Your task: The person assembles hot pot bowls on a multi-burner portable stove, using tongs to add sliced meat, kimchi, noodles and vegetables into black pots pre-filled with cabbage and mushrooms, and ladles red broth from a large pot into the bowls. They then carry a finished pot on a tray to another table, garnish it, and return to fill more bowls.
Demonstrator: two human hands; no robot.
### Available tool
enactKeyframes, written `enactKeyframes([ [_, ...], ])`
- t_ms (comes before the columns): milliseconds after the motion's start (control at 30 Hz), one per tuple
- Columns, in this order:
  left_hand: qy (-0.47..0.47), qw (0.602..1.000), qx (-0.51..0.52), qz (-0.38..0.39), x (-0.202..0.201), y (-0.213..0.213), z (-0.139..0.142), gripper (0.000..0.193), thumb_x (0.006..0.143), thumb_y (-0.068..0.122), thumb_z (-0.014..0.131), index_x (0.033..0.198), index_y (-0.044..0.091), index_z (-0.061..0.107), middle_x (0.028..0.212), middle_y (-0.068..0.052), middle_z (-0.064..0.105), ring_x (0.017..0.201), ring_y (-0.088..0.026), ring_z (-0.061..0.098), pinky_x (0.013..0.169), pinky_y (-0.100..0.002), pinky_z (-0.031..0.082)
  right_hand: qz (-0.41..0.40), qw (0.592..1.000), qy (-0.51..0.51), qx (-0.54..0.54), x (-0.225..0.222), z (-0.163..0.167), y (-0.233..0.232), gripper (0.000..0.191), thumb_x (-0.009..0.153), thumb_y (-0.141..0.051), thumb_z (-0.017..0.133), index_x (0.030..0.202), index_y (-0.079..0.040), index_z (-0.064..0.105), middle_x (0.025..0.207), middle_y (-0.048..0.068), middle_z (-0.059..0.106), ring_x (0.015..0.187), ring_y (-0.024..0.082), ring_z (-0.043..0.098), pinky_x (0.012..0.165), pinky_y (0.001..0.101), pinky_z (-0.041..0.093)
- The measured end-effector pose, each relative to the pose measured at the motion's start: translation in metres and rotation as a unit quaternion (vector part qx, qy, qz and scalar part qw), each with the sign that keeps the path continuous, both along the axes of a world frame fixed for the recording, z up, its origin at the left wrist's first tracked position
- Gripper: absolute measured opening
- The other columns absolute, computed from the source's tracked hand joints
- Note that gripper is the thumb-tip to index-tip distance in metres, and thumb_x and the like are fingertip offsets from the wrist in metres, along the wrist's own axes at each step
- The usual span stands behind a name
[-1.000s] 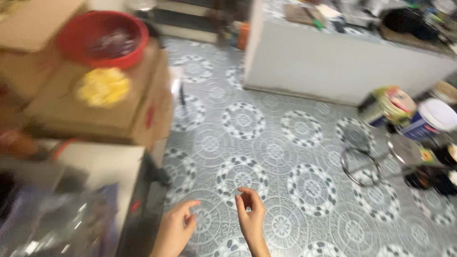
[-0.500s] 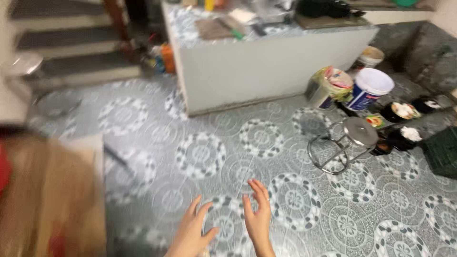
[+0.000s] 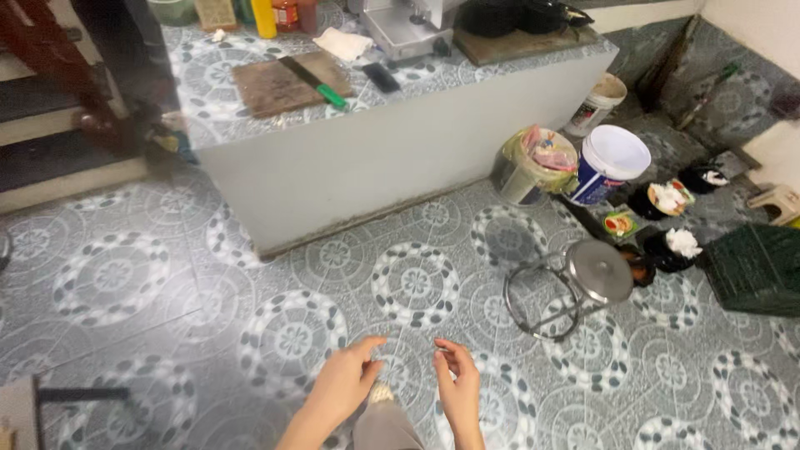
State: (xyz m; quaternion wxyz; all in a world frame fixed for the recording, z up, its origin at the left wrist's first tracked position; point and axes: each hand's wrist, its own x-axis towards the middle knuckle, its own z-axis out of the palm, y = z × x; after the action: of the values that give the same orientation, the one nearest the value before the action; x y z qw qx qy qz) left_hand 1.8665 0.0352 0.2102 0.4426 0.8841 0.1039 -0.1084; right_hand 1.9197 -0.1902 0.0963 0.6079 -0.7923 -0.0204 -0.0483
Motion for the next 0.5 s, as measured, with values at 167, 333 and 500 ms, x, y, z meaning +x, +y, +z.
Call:
enactKeyframes([
  [167, -0.167, 0.985, -0.033, 0.019, 0.153, 0.007, 0.023, 0.039, 0.079, 0.004, 0.072, 0.117, 0.013, 0.07, 0.099, -0.014, 0.068, 0.086, -0.031, 0.07, 0.075, -0.039, 0.057, 0.034, 0.999, 0.029, -0.013, 0.164, 0.031, 0.015, 0.02, 0.092, -0.01, 0.067, 0.11, -0.003, 0.075, 0.105, 0.007, 0.073, 0.09, 0.015, 0.074, 0.083, 0.0281, 0.058],
  [333, -0.284, 0.957, -0.011, 0.058, 0.282, 0.042, -0.004, 0.037, 0.076, 0.007, 0.078, 0.111, 0.007, 0.069, 0.112, -0.014, 0.069, 0.102, -0.037, 0.065, 0.083, -0.043, 0.053, 0.097, 0.995, -0.004, -0.013, 0.307, 0.05, 0.06, 0.018, 0.092, -0.008, 0.067, 0.108, -0.003, 0.075, 0.107, 0.006, 0.073, 0.092, 0.016, 0.073, 0.082, 0.0284, 0.058],
  [500, -0.245, 0.966, -0.003, 0.085, 0.42, 0.101, -0.037, 0.013, 0.086, 0.011, 0.077, 0.098, 0.008, 0.075, 0.111, -0.013, 0.07, 0.102, -0.035, 0.067, 0.085, -0.042, 0.055, 0.178, 0.983, -0.043, -0.008, 0.454, 0.04, 0.138, 0.017, 0.093, -0.007, 0.068, 0.108, -0.003, 0.075, 0.104, 0.006, 0.075, 0.093, 0.015, 0.074, 0.084, 0.0277, 0.058],
])
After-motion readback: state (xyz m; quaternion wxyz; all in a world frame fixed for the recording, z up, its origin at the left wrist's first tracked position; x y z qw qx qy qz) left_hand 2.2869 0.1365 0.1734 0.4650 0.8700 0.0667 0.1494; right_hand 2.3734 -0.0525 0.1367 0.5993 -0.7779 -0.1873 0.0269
